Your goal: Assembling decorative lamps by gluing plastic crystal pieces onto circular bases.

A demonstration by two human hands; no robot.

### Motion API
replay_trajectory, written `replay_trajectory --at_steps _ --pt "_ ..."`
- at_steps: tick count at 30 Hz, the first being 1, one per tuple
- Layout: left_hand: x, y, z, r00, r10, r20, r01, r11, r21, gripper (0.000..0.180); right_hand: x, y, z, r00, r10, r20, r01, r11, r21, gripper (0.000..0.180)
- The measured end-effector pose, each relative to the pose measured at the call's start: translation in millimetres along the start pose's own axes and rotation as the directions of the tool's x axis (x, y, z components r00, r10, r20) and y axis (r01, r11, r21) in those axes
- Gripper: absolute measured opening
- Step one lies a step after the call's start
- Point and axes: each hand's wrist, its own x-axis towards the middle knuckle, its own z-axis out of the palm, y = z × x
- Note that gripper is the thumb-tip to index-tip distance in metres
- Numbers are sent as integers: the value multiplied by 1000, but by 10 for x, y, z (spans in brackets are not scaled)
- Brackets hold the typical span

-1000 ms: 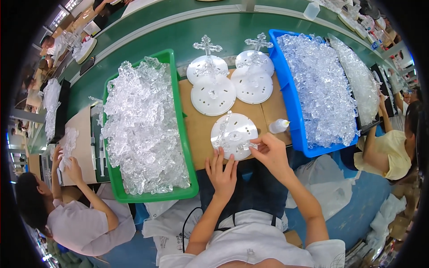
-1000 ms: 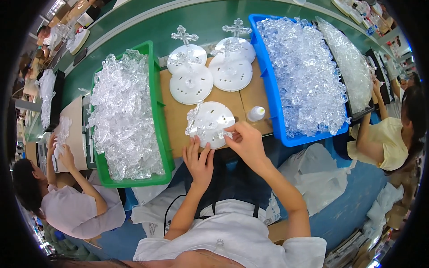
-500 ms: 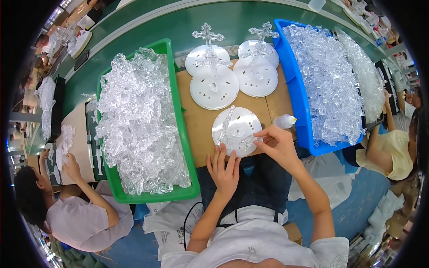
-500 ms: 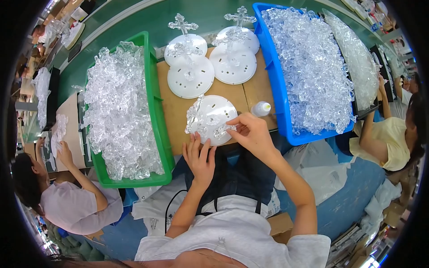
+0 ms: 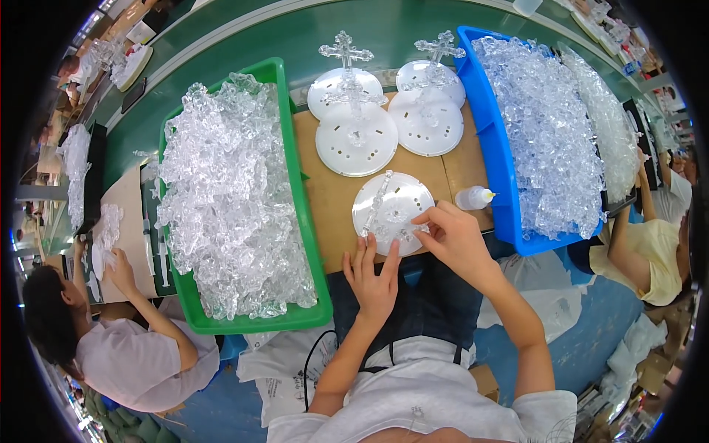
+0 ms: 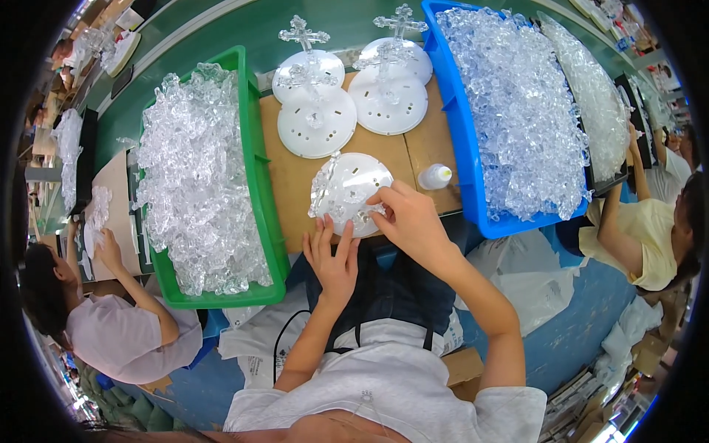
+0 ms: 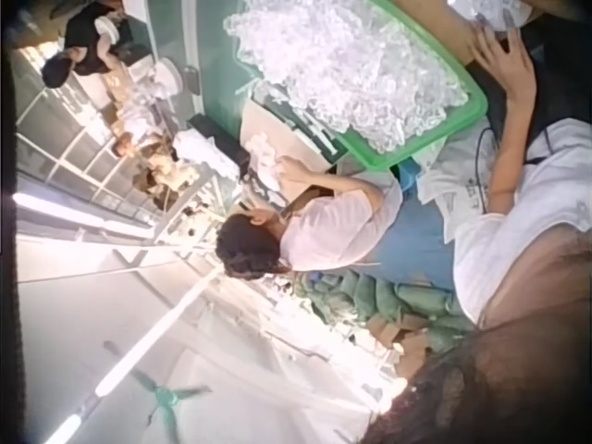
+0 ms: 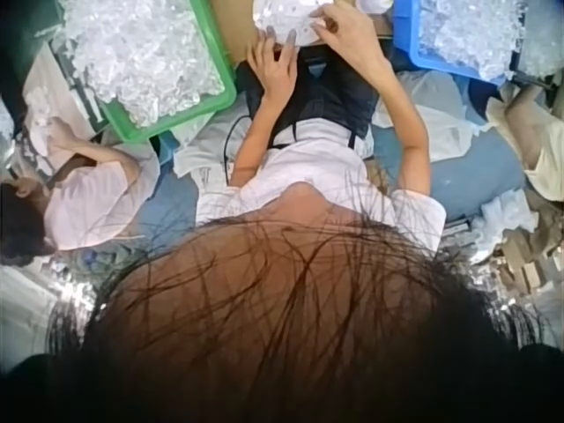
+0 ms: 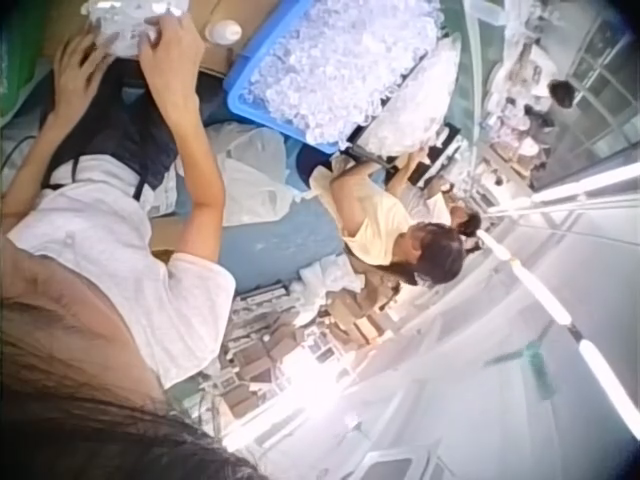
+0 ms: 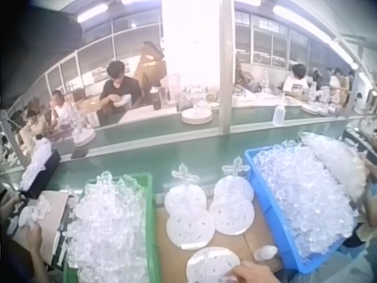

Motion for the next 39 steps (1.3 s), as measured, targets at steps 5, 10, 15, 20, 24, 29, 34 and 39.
replay_trajectory --at_steps 5,10,15,20,24,29,34,39 --pt "20 11 -44 993 19 112 -29 996 85 41 -50 19 48 999 -12 -42 11 1000 -23 15" --pt "29 -53 -48 995 26 93 -32 997 64 41 -320 57 131 894 14 -448 54 989 140 30" --pt "87 20 -60 997 27 71 -31 998 49 41 -408 302 275 693 136 -708 -87 991 105 61" --pt "72 29 -56 998 15 64 -16 1000 17 40 -238 306 235 649 200 -734 -229 971 62 64" --pt "67 43 -39 999 12 53 -13 1000 20 40 -232 407 300 644 170 -746 -303 952 -45 54" --pt "59 39 -31 999 40 31 -42 998 47 40 -675 453 356 789 191 -584 4 949 316 41" --pt "60 86 -1 999 -2 36 0 999 50 39 -1141 277 421 926 165 -339 -96 973 210 33" --pt "83 125 0 999 23 46 -28 995 95 41 -1000 282 490 923 176 -341 -138 981 133 27"
